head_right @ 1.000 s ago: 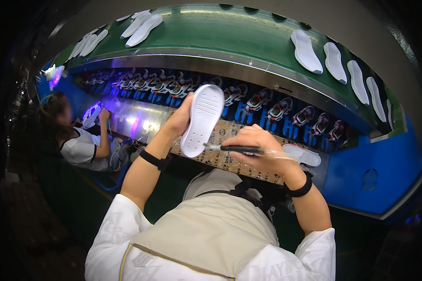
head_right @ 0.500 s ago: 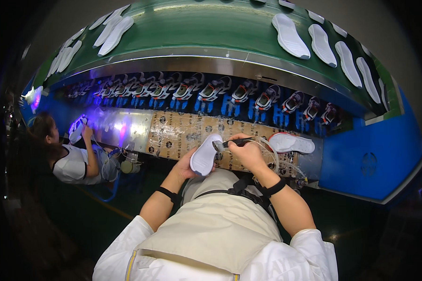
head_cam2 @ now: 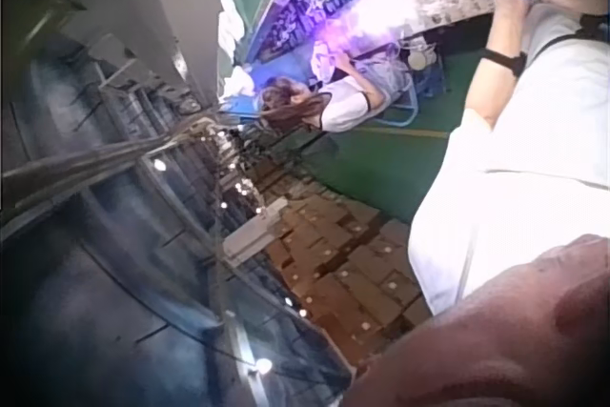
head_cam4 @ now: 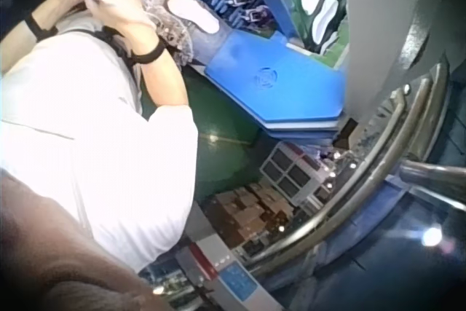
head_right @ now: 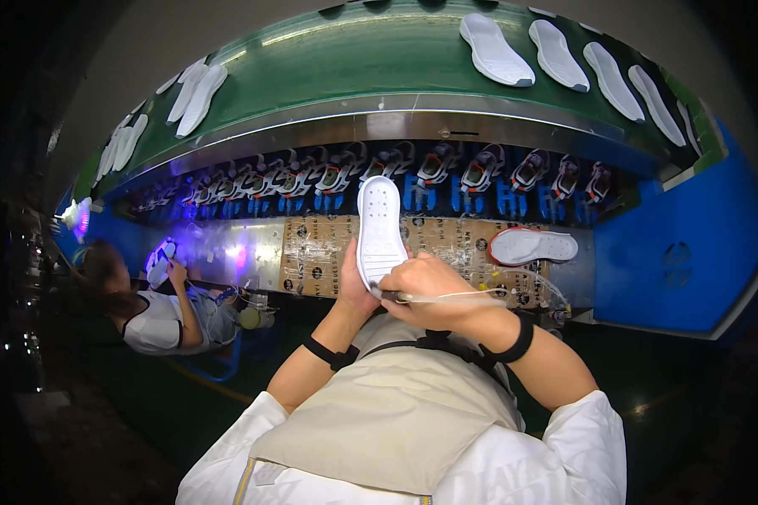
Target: Applying glue or adhesive to the underside of shoe outsoles using a handheld brush on an assembly line.
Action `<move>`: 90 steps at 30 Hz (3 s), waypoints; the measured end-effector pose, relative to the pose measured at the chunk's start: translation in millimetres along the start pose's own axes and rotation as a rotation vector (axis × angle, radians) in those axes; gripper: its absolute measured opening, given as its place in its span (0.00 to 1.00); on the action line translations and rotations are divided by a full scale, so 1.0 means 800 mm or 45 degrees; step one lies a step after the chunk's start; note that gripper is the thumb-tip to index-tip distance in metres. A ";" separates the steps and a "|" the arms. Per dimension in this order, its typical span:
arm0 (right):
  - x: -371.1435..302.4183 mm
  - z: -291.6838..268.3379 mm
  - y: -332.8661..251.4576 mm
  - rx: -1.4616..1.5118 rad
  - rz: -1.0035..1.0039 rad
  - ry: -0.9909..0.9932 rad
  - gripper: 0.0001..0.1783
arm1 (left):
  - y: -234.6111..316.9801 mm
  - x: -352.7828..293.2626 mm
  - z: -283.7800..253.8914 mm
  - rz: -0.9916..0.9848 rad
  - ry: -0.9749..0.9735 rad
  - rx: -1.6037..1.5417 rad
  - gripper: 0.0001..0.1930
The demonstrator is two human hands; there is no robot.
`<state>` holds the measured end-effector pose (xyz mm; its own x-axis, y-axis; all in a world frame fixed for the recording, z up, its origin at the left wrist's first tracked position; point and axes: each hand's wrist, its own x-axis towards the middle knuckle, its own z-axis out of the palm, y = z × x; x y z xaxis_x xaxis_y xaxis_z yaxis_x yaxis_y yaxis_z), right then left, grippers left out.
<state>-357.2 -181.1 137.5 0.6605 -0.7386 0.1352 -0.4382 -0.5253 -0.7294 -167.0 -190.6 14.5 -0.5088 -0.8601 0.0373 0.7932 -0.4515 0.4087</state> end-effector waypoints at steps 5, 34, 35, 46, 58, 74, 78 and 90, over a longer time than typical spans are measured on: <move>0.020 -0.007 -0.001 0.084 0.063 0.641 0.14 | 0.009 -0.007 0.020 -0.014 0.275 -0.178 0.32; 0.015 -0.055 -0.057 -0.095 -0.485 -0.006 0.17 | 0.127 0.024 0.115 -0.080 -0.153 0.039 0.41; 0.015 -0.057 -0.059 -0.057 -0.522 -0.133 0.17 | 0.132 0.025 0.117 -0.082 -0.110 0.119 0.40; 0.017 -0.062 -0.062 -0.013 -0.512 -0.212 0.20 | 0.166 0.041 0.131 -0.393 -0.178 0.575 0.34; 0.017 -0.057 -0.056 -0.122 -0.407 0.121 0.20 | 0.181 0.045 0.099 -0.476 0.017 0.826 0.28; -0.043 -0.018 -0.052 0.475 -0.023 0.406 0.19 | 0.185 0.220 0.164 0.077 0.032 0.174 0.46; -0.043 -0.016 -0.044 0.427 0.030 0.418 0.18 | 0.199 0.219 0.139 -0.239 0.453 0.468 0.45; -0.054 -0.004 -0.015 0.512 0.316 0.429 0.17 | 0.588 0.118 -0.046 0.794 2.095 2.658 0.25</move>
<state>-382.5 -144.5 142.6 0.3084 -0.9474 0.0855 -0.2453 -0.1660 -0.9551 170.7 -492.6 176.8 0.6379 -0.5932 0.4911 -0.7683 -0.4462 0.4589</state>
